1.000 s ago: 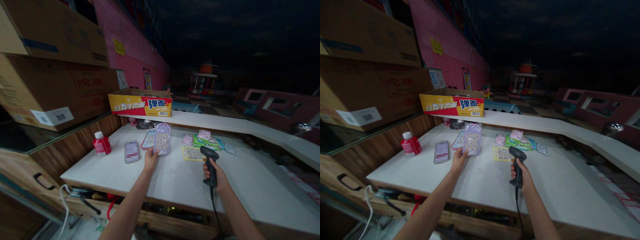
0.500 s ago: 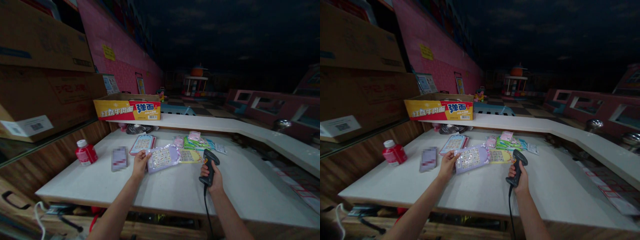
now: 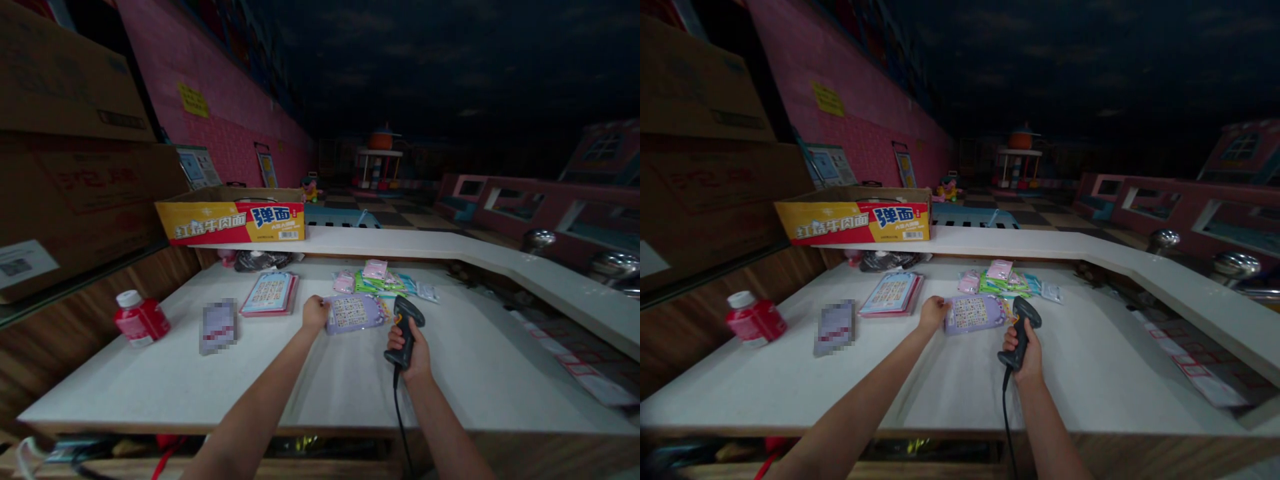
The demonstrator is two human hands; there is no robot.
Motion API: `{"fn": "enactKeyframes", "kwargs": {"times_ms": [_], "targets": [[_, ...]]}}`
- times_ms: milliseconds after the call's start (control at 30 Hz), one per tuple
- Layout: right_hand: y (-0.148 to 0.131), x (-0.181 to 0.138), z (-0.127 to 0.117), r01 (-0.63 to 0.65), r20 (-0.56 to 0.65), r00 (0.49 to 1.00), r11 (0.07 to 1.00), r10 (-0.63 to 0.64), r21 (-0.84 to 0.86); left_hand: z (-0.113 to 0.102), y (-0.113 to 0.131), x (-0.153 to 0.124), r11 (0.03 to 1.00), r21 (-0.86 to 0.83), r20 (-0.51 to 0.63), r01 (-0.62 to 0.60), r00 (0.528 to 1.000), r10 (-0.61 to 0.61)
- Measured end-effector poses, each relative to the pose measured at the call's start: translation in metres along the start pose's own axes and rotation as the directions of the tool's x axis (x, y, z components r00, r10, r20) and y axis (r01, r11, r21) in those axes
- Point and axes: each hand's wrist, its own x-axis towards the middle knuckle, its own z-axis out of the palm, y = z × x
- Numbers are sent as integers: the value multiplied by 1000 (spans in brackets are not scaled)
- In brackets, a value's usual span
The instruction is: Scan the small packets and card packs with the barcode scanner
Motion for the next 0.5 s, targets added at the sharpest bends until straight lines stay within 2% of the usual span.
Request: {"fn": "enactKeyframes", "kwargs": {"times_ms": [33, 100, 167, 233, 300, 500], "targets": [[0, 0, 1, -5, -4, 1000, 1000, 5, -3, -2, 0, -4, 991, 119, -2, -58, 998, 59], [0, 0, 2, -17, -3, 1000, 1000, 17, -14, -7, -2, -15, 942, 250, 22, -222, 974, 224], [1, 0, 3, -19, -3, 1000, 1000, 19, -11, -10, -4, -29, 864, 281, 125, -418, 908, 399], [1, -1, 4, -13, -6, 1000, 1000, 13, 2, -8, -5, -42, 790, 269, 259, -551, 831, 492], [0, -2, 4, -11, -3, 1000, 1000, 11, -2, -3, -4, -51, 766, 281, 336, -578, 807, 485], [0, -3, 4, -13, -13, 1000, 1000, 13, 12, 13, 7, -54, 799, 354, 293, -486, 869, 399]]}}
